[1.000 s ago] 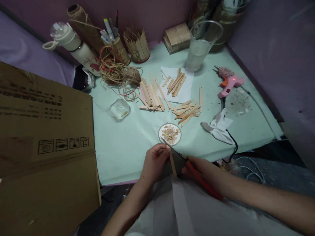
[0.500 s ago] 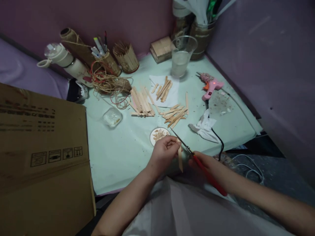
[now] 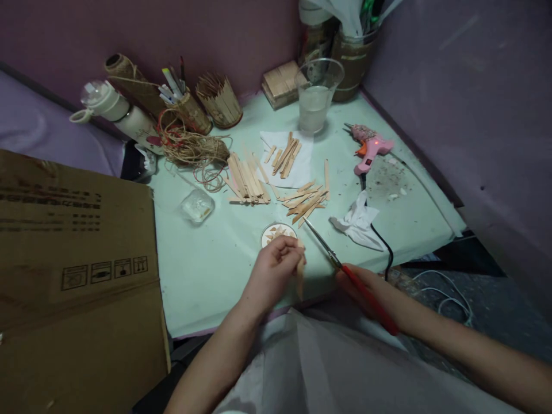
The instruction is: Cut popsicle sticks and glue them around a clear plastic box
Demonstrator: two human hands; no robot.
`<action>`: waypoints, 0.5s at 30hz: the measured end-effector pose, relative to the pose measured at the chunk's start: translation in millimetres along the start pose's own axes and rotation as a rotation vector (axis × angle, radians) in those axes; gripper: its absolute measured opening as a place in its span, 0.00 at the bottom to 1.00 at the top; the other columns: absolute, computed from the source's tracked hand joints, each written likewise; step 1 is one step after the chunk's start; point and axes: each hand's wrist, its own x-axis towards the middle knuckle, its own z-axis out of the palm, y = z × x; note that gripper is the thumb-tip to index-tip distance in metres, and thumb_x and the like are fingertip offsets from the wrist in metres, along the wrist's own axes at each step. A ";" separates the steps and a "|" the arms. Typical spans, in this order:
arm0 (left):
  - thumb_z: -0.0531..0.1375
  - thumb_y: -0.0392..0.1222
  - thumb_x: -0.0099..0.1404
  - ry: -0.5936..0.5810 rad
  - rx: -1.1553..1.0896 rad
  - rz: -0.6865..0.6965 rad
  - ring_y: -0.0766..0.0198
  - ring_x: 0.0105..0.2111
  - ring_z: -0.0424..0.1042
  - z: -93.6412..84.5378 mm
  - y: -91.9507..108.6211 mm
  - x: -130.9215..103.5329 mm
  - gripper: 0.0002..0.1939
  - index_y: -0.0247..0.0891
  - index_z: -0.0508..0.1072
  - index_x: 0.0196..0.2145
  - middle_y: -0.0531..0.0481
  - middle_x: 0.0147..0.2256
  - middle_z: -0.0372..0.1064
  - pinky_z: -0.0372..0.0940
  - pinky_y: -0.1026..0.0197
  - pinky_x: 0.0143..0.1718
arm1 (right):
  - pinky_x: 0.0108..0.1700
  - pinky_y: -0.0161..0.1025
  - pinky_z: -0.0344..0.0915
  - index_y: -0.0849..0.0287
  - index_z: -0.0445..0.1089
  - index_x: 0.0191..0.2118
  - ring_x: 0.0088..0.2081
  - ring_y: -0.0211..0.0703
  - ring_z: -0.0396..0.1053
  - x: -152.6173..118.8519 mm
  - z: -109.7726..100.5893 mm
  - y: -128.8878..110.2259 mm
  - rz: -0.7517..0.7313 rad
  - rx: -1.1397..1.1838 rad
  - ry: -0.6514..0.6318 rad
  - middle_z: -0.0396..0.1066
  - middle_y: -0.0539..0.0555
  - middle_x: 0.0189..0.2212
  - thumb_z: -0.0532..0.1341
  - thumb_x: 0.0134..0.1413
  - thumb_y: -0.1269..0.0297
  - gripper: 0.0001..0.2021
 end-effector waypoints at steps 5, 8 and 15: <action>0.55 0.49 0.68 0.081 0.035 0.100 0.70 0.25 0.64 -42.1 4.8 -9.2 0.11 0.40 0.62 0.34 0.57 0.27 0.64 0.58 0.66 0.28 | 0.22 0.36 0.52 0.53 0.53 0.23 0.22 0.36 0.51 -4.4 -12.3 -21.0 0.009 -0.020 -0.041 0.54 0.46 0.18 0.52 0.51 0.31 0.28; 0.56 0.45 0.68 0.116 0.382 0.176 0.71 0.21 0.56 -56.0 0.8 -5.5 0.07 0.40 0.65 0.34 0.60 0.23 0.57 0.54 0.66 0.26 | 0.21 0.36 0.51 0.53 0.52 0.22 0.21 0.36 0.51 -2.9 -17.0 -32.2 -0.017 -0.043 -0.045 0.54 0.46 0.18 0.50 0.51 0.29 0.30; 0.56 0.38 0.68 -0.057 1.013 0.434 0.63 0.39 0.69 -63.4 -10.6 11.2 0.07 0.40 0.75 0.39 0.49 0.39 0.68 0.62 0.63 0.39 | 0.21 0.35 0.50 0.55 0.55 0.23 0.21 0.34 0.49 0.3 -19.1 -26.9 -0.071 -0.068 -0.037 0.53 0.45 0.18 0.49 0.51 0.26 0.32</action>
